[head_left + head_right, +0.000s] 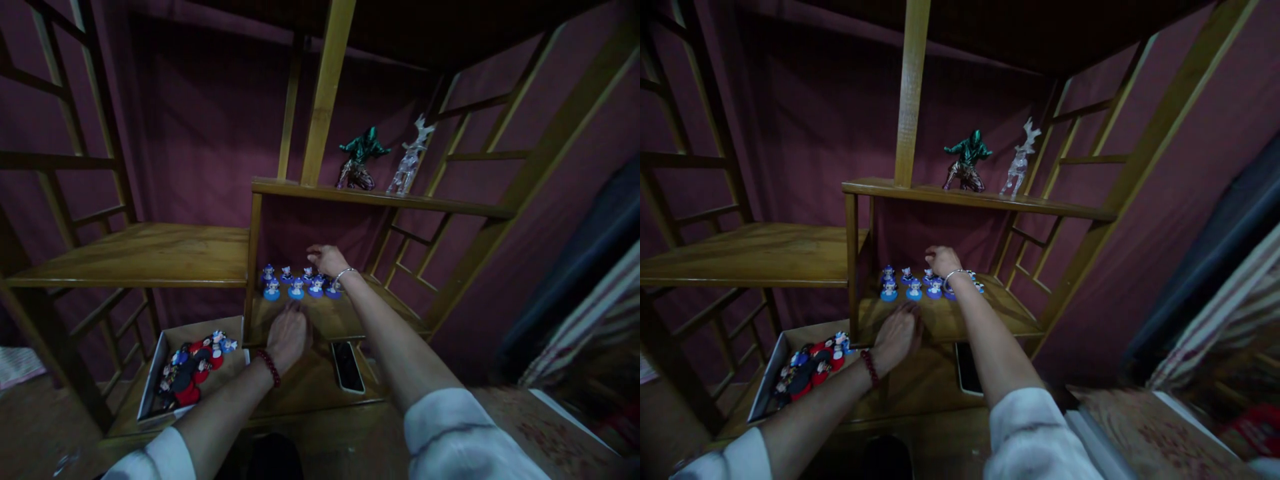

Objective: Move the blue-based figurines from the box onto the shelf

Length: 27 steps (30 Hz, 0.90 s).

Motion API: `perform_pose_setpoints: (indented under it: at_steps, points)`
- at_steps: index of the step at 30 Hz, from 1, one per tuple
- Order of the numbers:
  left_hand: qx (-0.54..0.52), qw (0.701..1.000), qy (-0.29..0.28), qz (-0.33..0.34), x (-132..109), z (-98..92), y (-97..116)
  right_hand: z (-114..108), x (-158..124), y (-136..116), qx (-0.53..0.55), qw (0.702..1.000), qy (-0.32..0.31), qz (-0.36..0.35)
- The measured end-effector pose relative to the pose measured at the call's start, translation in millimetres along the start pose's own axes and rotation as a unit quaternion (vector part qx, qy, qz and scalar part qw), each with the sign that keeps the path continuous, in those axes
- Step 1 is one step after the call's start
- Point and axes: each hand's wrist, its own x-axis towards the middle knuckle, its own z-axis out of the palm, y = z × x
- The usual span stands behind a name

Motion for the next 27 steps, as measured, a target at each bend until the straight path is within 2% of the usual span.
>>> perform_pose_setpoints:
  at_steps: [4,8,17,22,27]
  points:
    - [0.020,1.000,0.009,0.006,-1,-2.5,2,-4,-15,6,0.013,1.000,0.007,0.024]
    - [0.030,0.999,0.018,0.005,-3,-4.2,4,-6,-36,-1,-0.002,1.000,0.027,-0.003]
    - [0.008,1.000,0.014,-0.005,-7,-12.1,7,3,-79,-17,0.036,0.998,0.006,-0.051]
    - [0.003,1.000,0.017,-0.012,-13,-15.1,7,15,-89,-24,0.053,0.997,-0.015,-0.061]
    - [0.020,0.999,0.017,-0.018,-20,-24.0,6,20,-86,-39,0.048,0.996,-0.031,-0.071]
